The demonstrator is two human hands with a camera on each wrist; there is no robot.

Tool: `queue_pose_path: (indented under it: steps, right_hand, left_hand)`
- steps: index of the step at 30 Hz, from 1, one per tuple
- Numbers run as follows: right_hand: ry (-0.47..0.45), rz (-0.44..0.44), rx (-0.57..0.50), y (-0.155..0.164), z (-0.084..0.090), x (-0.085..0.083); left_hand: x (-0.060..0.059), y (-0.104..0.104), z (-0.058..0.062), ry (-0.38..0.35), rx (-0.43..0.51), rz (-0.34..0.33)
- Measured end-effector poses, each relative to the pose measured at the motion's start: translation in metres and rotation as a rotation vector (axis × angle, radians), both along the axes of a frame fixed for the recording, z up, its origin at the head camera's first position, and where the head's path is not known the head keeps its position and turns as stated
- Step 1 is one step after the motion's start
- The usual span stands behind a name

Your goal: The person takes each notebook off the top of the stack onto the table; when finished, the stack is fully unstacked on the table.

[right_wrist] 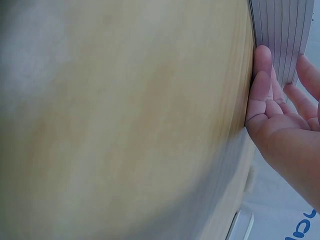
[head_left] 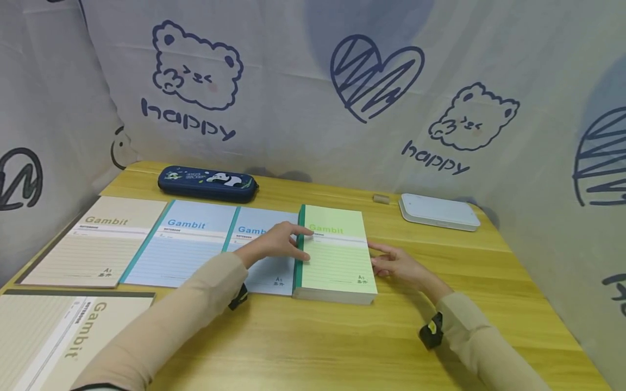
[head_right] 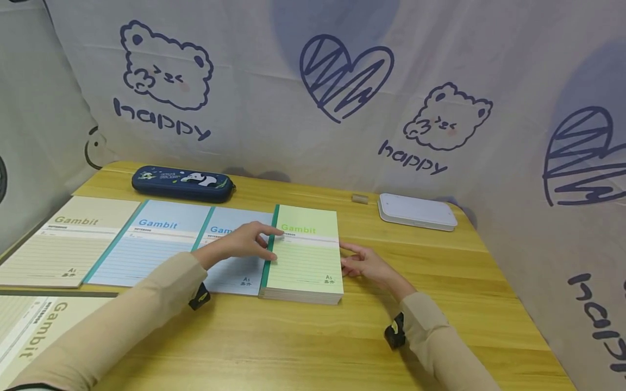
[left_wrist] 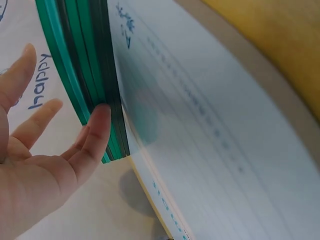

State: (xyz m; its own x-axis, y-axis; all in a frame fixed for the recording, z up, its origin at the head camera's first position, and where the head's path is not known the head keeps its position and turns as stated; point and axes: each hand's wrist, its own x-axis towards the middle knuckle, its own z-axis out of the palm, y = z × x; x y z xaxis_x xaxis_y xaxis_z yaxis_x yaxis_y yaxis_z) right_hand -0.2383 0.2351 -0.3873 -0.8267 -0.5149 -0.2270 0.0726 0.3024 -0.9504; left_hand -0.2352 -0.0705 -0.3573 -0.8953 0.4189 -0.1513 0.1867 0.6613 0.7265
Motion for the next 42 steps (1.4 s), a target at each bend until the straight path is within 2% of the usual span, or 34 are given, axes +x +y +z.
queue_pose_path:
  steps: [6,16,23,28,34,42]
  right_hand:
    - [-0.007,-0.003,-0.006,0.000,0.000,0.001]
    - [-0.001,0.017,-0.007,0.000,0.000,0.002]
    - [-0.006,0.026,-0.010,0.000,-0.001,0.002]
    - [-0.003,0.016,-0.004,0.000,-0.001,0.001]
    - [0.013,0.019,0.017,-0.002,-0.002,0.001]
    - [0.006,0.018,0.010,-0.001,0.000,0.000]
  left_hand:
    - [-0.001,0.006,-0.005,0.071,-0.071,-0.012]
    - [0.001,0.011,0.002,0.030,-0.132,0.023]
    - [0.001,0.008,0.002,0.010,-0.100,0.036]
    - [0.001,0.006,0.004,-0.045,-0.042,0.072]
    - [0.000,0.002,0.006,-0.203,0.091,0.140]
    - [-0.001,-0.016,0.014,-0.312,0.211,0.110]
